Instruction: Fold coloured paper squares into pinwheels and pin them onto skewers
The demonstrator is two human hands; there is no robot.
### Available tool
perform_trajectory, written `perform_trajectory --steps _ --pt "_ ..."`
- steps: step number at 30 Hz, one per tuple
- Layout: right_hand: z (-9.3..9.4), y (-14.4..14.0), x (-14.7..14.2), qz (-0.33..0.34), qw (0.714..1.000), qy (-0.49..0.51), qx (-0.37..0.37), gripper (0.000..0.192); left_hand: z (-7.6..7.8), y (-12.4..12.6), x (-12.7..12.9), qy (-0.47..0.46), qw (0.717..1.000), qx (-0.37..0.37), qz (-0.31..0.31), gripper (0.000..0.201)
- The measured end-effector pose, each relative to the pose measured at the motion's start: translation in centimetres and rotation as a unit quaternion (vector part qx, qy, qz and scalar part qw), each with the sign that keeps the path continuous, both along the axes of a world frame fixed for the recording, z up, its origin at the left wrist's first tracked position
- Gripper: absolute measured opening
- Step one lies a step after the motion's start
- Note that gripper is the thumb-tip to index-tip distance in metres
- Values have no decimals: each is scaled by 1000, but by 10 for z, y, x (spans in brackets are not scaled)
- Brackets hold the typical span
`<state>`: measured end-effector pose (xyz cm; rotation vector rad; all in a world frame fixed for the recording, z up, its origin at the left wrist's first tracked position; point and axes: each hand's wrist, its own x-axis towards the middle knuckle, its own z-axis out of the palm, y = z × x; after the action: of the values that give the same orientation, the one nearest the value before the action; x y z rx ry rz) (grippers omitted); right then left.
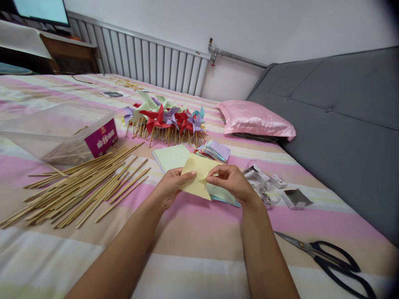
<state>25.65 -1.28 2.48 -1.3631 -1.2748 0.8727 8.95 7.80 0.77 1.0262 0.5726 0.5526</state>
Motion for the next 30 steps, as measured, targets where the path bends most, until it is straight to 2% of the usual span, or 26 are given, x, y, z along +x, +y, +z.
perform_trajectory --steps 5,11,20,30 --pt "0 -1 0 61 998 -24 -15 14 0 -3 0 -9 1000 -1 -6 34" --pt "0 1 -1 63 997 -40 -14 15 0 -3 1 -14 999 12 31 31" --pt "-1 4 -4 -7 1000 -18 -8 26 0 -3 2 -13 999 19 26 29" --pt "-5 6 0 -33 998 -51 -22 28 3 -7 3 4 999 42 0 31"
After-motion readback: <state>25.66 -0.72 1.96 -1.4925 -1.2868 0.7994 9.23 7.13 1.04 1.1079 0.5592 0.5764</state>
